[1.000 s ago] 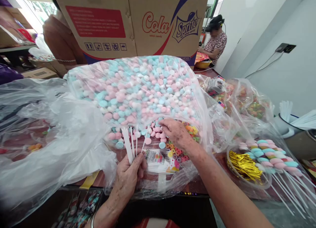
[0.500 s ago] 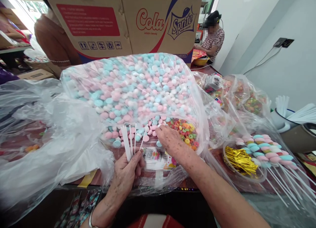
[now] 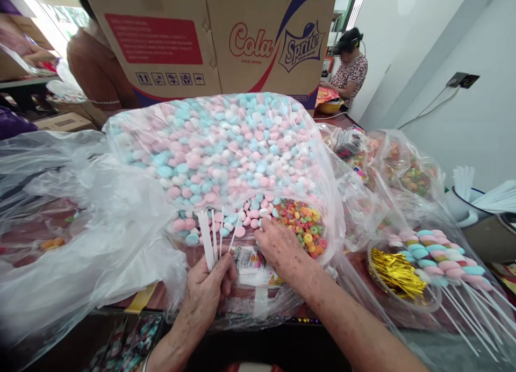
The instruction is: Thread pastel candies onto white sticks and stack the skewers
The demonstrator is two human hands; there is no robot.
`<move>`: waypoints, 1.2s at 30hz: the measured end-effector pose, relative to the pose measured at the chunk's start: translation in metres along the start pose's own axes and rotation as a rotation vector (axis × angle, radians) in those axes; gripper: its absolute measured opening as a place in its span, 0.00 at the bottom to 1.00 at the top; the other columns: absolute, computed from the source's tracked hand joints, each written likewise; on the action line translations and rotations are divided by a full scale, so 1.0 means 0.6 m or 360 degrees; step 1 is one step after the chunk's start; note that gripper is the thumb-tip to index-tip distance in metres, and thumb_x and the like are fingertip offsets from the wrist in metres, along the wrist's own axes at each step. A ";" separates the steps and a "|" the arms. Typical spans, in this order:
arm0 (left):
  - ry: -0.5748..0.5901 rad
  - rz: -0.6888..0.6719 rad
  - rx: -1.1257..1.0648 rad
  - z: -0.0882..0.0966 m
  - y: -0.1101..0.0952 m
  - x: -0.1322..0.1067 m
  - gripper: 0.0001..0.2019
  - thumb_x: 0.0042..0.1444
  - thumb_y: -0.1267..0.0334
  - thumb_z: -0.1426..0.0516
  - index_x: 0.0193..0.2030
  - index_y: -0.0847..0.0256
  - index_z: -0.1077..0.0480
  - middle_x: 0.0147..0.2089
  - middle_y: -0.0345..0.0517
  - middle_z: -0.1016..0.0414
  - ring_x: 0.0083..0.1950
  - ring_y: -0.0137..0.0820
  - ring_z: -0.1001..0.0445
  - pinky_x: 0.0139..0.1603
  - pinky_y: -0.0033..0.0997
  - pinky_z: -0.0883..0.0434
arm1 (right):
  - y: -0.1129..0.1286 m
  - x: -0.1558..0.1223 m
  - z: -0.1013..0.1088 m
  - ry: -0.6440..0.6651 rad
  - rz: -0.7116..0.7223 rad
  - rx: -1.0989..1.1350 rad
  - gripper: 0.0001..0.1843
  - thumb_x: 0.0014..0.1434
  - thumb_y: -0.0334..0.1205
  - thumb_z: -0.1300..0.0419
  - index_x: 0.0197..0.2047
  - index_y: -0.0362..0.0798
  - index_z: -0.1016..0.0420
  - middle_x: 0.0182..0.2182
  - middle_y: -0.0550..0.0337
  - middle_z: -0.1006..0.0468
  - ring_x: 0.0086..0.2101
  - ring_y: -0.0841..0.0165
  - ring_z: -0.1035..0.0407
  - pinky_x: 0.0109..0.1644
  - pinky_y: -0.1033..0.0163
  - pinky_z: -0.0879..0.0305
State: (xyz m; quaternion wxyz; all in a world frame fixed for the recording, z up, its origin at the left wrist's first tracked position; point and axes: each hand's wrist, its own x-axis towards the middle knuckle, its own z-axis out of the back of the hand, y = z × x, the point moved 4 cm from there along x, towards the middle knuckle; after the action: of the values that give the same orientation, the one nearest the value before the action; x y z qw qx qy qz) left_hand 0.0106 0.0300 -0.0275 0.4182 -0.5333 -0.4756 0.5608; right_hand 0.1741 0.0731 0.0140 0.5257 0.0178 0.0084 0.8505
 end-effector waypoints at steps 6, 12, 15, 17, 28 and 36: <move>-0.0011 -0.0012 0.0003 0.001 0.004 0.002 0.19 0.55 0.45 0.39 0.36 0.62 0.28 0.19 0.36 0.30 0.15 0.23 0.40 0.15 0.22 0.45 | 0.015 0.019 -0.007 -0.0277 -0.0090 -0.0164 0.10 0.65 0.28 0.46 0.44 0.47 0.26 0.40 0.49 0.26 0.39 0.61 0.30 0.39 0.62 0.33; -0.0001 -0.0040 0.0008 0.003 0.012 0.007 0.19 0.56 0.45 0.39 0.36 0.62 0.28 0.19 0.36 0.30 0.14 0.23 0.40 0.15 0.22 0.46 | 0.035 0.018 -0.018 -0.0066 -0.0004 0.0215 0.13 0.62 0.25 0.46 0.47 0.42 0.25 0.47 0.46 0.26 0.45 0.59 0.30 0.47 0.58 0.29; 0.0021 -0.0081 0.0012 0.002 0.009 0.005 0.17 0.58 0.47 0.41 0.37 0.62 0.29 0.20 0.36 0.30 0.15 0.23 0.40 0.15 0.22 0.45 | 0.002 0.010 -0.004 -0.0200 -0.0129 0.0690 0.18 0.64 0.28 0.49 0.54 0.44 0.26 0.49 0.47 0.26 0.50 0.61 0.31 0.55 0.56 0.32; 0.0019 -0.0084 0.0020 0.002 0.006 0.004 0.17 0.59 0.48 0.41 0.36 0.62 0.29 0.20 0.35 0.31 0.15 0.22 0.40 0.15 0.21 0.45 | -0.026 0.004 0.007 -0.0329 -0.0148 0.0965 0.20 0.65 0.30 0.50 0.57 0.45 0.27 0.51 0.48 0.27 0.54 0.61 0.32 0.60 0.54 0.35; 0.0085 -0.0083 0.0023 0.001 0.015 0.006 0.14 0.61 0.51 0.42 0.40 0.62 0.29 0.22 0.34 0.30 0.16 0.22 0.39 0.16 0.21 0.43 | -0.022 0.022 0.006 -0.0539 -0.0045 0.0729 0.06 0.62 0.32 0.45 0.42 0.46 0.29 0.39 0.52 0.22 0.41 0.62 0.28 0.46 0.59 0.32; 0.0099 -0.0103 0.0085 0.002 0.016 0.005 0.14 0.63 0.51 0.44 0.39 0.62 0.29 0.22 0.35 0.30 0.17 0.22 0.38 0.18 0.22 0.43 | -0.007 0.029 -0.016 -0.0302 0.0325 0.0113 0.08 0.64 0.25 0.45 0.42 0.45 0.28 0.38 0.52 0.25 0.43 0.62 0.31 0.47 0.62 0.35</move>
State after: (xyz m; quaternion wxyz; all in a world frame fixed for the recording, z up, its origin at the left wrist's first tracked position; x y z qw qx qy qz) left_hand 0.0096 0.0308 -0.0377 0.4647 -0.5235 -0.4644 0.5425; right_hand 0.1699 0.0905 0.0047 0.4338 0.1175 -0.0133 0.8932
